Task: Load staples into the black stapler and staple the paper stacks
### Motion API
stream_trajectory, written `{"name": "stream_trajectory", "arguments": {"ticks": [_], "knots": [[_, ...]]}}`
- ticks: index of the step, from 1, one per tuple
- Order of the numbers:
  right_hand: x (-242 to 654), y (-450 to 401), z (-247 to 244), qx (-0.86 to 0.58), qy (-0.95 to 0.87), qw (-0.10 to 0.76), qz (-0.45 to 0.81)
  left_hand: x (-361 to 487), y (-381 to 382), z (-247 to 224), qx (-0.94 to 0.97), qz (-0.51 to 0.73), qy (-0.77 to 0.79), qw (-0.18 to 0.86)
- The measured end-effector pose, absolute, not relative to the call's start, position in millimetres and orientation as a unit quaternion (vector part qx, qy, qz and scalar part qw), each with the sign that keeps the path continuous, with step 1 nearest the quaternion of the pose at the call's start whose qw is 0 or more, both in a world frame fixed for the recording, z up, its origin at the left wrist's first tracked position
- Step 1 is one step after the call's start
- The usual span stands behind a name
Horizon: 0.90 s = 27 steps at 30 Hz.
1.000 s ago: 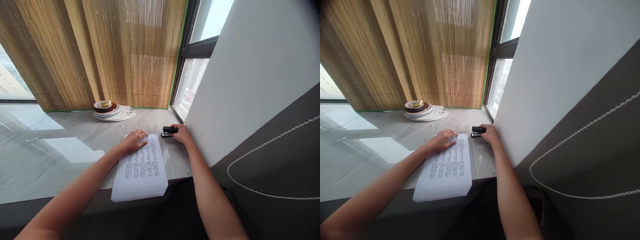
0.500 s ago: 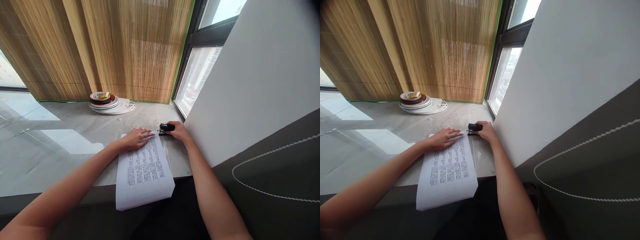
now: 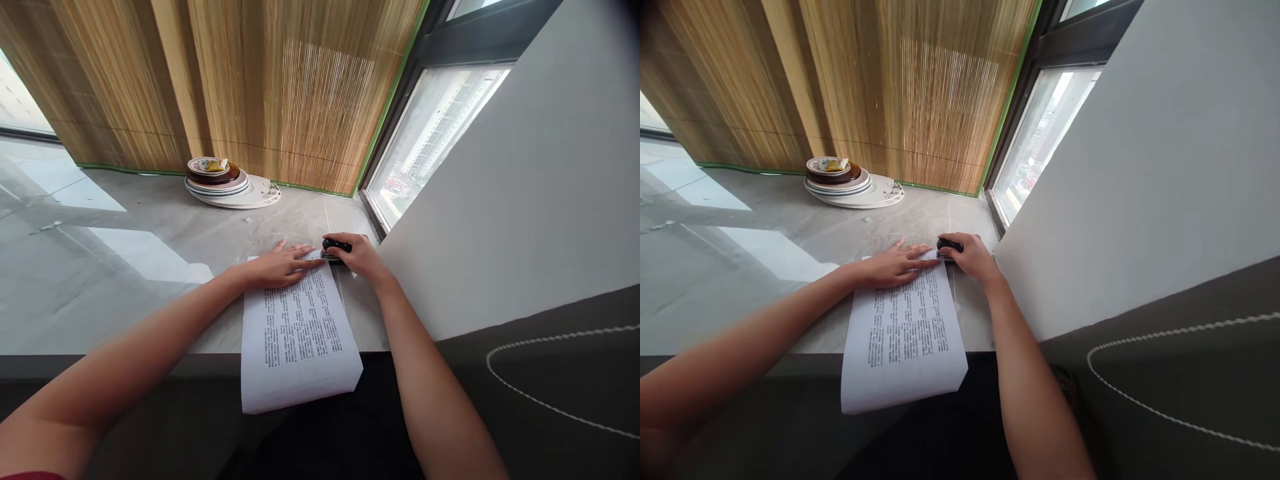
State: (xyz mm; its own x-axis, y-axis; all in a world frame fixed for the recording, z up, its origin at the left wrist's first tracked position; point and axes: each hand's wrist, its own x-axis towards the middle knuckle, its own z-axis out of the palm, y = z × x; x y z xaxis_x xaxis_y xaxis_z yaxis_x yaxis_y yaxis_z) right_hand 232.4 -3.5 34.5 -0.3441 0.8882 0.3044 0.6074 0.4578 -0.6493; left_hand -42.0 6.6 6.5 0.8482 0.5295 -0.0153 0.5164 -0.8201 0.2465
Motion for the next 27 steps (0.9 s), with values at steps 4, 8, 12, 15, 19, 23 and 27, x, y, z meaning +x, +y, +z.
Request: {"name": "stream_trajectory", "arguments": {"ticks": [4, 8, 12, 15, 19, 23, 27], "knots": [[223.4, -2.4, 33.5, -0.469, -0.799, 0.325, 0.191, -40.8, 5.6, 6.1, 0.953, 0.033, 0.272, 0.132], [214.7, -1.4, 32.2, -0.478, -0.803, 0.310, 0.173, -40.5, 6.2, 2.6, 0.949, 0.070, 0.270, 0.148], [210.2, -0.2, 31.5, -0.470, -0.817, 0.291, 0.166, -40.9, 8.6, -2.2, 0.945, 0.101, 0.266, 0.162], [209.6, 0.7, 30.7, -0.467, -0.823, 0.281, 0.160, -41.3, 10.0, -3.9, 0.945, 0.108, 0.262, 0.164], [209.9, 2.2, 28.1, -0.448, -0.824, 0.306, 0.164, -41.3, 9.3, -1.6, 0.946, 0.100, 0.260, 0.168], [209.2, 2.6, 27.2, -0.444, -0.834, 0.292, 0.151, -40.2, 7.2, 2.7, 0.947, 0.081, 0.261, 0.169], [207.7, 0.9, 28.8, -0.463, -0.832, 0.270, 0.142, -39.4, 6.5, 4.0, 0.946, 0.075, 0.265, 0.169]]}}
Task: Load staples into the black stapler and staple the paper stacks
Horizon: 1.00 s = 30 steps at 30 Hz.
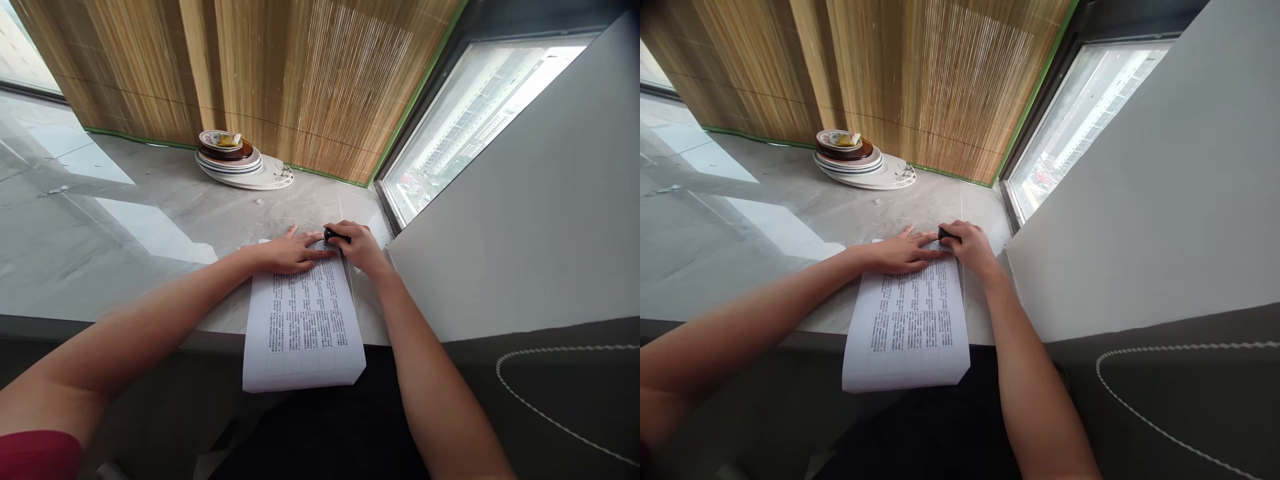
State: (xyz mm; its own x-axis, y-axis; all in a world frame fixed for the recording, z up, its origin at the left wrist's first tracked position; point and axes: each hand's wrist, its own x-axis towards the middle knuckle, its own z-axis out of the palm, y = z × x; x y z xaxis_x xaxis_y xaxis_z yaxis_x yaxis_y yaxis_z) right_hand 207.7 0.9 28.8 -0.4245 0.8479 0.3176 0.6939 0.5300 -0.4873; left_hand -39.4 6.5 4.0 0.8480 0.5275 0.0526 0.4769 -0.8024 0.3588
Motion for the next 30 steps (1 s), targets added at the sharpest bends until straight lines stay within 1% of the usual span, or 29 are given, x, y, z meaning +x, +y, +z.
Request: {"name": "stream_trajectory", "arguments": {"ticks": [15, 18, 26, 28, 30], "knots": [[203.8, -1.0, 29.7, -0.477, -0.832, 0.250, 0.136, -39.2, 8.4, 0.5, 0.946, 0.079, 0.262, 0.171], [200.9, -1.3, 28.5, -0.491, -0.831, 0.232, 0.122, -39.1, 8.2, 2.0, 0.947, 0.068, 0.265, 0.166], [183.9, -6.5, 21.2, -0.514, -0.838, 0.183, 0.037, -40.2, 9.2, 1.7, 0.942, 0.101, 0.260, 0.185], [184.3, -9.0, 18.7, -0.511, -0.840, 0.182, 0.020, -40.9, 9.7, 1.3, 0.944, 0.097, 0.260, 0.177], [189.6, -11.7, 16.9, -0.499, -0.843, 0.200, 0.020, -41.9, 10.3, 1.4, 0.947, 0.087, 0.261, 0.168]]}}
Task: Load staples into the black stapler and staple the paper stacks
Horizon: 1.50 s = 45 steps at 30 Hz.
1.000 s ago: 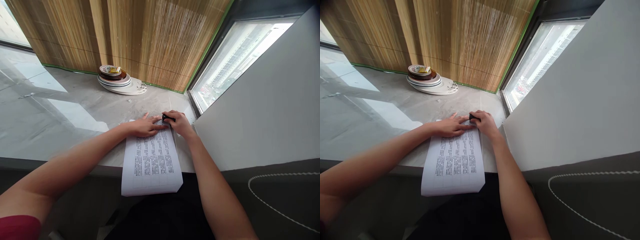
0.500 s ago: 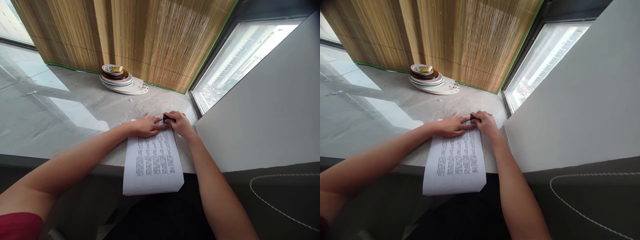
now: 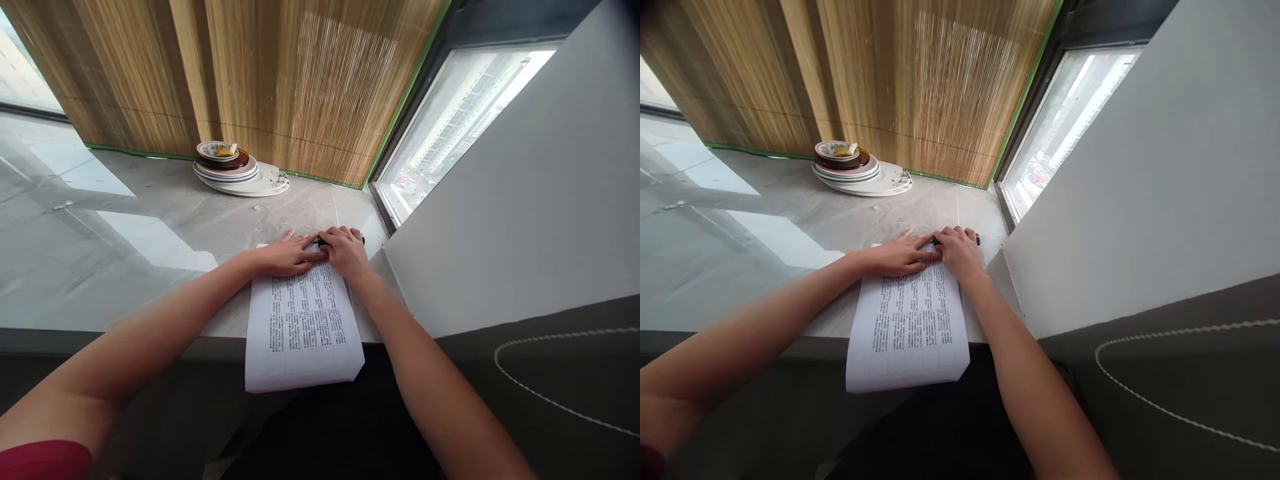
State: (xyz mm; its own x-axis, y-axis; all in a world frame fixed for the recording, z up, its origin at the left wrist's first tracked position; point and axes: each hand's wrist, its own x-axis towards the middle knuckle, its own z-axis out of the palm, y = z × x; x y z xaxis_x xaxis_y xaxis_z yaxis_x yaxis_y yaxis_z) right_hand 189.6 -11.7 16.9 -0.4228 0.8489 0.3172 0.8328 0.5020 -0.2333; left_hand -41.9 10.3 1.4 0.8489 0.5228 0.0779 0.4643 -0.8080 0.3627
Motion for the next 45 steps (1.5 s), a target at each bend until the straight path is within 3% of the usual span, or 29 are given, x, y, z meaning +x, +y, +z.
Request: {"name": "stream_trajectory", "arguments": {"ticks": [6, 12, 18, 27, 35, 45], "knots": [[215.7, -14.4, 15.6, -0.551, -0.788, 0.266, 0.066, -45.5, 11.5, 7.4, 0.951, 0.064, 0.271, 0.137], [219.0, -13.7, 22.6, -0.662, -0.659, 0.357, -0.001, -48.8, 15.7, 14.4, 0.946, 0.113, 0.296, 0.072], [193.8, -30.6, 28.8, -0.608, -0.649, 0.446, 0.099, -49.9, 20.3, 7.7, 0.933, 0.148, 0.319, 0.081], [150.3, -45.3, 22.1, -0.547, -0.672, 0.457, 0.199, -65.2, 53.7, -13.2, 0.901, 0.254, 0.316, 0.156], [138.6, -42.6, 4.1, -0.488, -0.755, 0.392, 0.197, -82.2, 61.6, -6.1, 0.892, 0.258, 0.336, 0.158], [168.1, -33.2, 15.2, -0.435, -0.793, 0.351, 0.242, -78.3, 59.5, -4.1, 0.890, 0.238, 0.356, 0.154]]}}
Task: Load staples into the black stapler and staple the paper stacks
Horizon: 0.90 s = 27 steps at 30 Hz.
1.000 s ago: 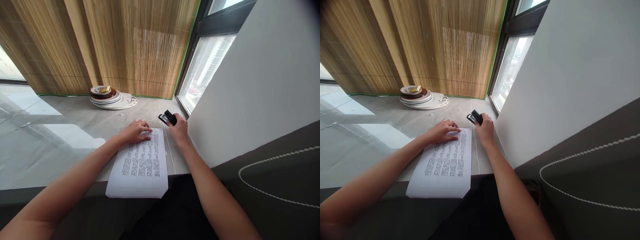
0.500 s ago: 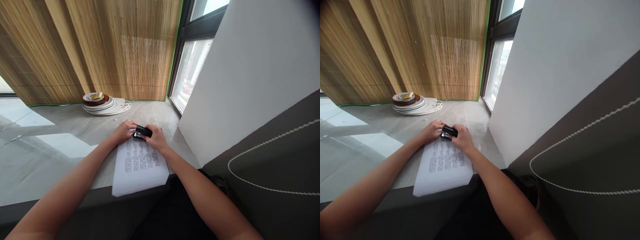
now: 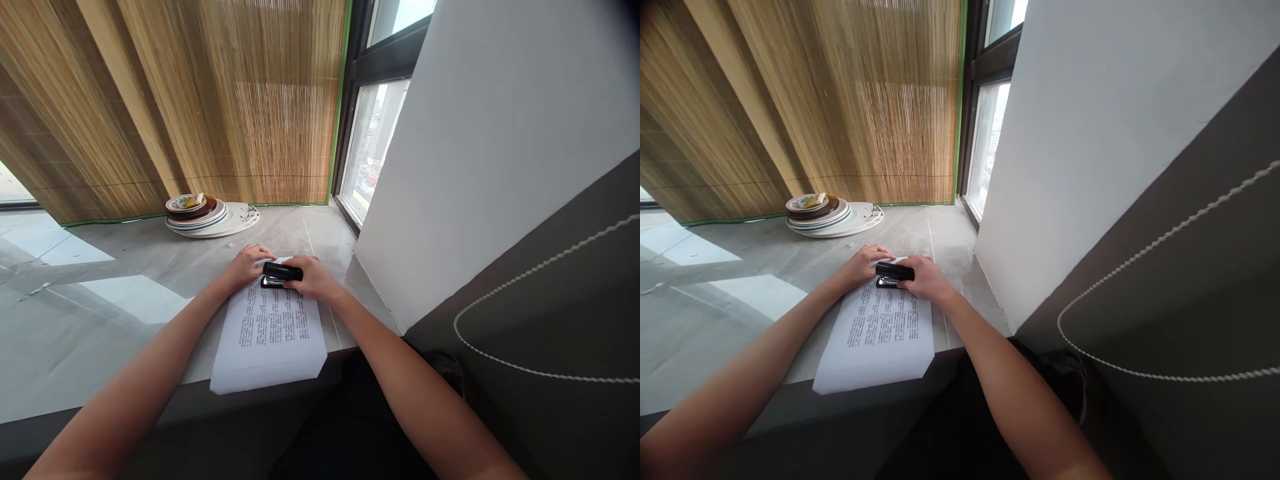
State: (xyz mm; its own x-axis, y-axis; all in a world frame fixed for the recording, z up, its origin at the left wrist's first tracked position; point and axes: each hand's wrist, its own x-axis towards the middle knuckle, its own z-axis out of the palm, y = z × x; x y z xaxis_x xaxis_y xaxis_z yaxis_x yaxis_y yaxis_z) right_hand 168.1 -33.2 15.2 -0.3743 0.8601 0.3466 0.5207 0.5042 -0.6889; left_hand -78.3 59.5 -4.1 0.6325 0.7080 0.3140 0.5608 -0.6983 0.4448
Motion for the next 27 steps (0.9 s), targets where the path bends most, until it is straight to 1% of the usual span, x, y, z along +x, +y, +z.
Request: {"name": "stream_trajectory", "arguments": {"ticks": [4, 7, 11, 15, 19, 22, 27], "knots": [[171.0, -28.8, 11.6, -0.440, -0.793, 0.360, 0.220, -77.1, 61.3, -8.0, 0.887, 0.241, 0.369, 0.137], [168.3, -28.5, 11.8, -0.430, -0.791, 0.364, 0.237, -76.2, 61.1, -8.6, 0.886, 0.241, 0.372, 0.137], [178.8, -29.3, 23.6, -0.424, -0.747, 0.370, 0.354, -75.6, 59.7, -9.2, 0.877, 0.245, 0.387, 0.145], [201.9, -28.3, 36.0, -0.466, -0.661, 0.385, 0.445, -77.9, 59.6, -10.0, 0.872, 0.246, 0.394, 0.153], [212.9, -26.8, 36.9, -0.484, -0.589, 0.365, 0.535, -83.2, 60.7, -8.1, 0.874, 0.242, 0.384, 0.172], [212.1, -25.8, 34.5, -0.467, -0.570, 0.370, 0.566, -84.9, 61.0, -7.0, 0.872, 0.249, 0.381, 0.180], [208.9, -22.6, 29.7, -0.459, -0.550, 0.400, 0.572, -81.9, 58.8, -3.7, 0.849, 0.260, 0.410, 0.211]]}}
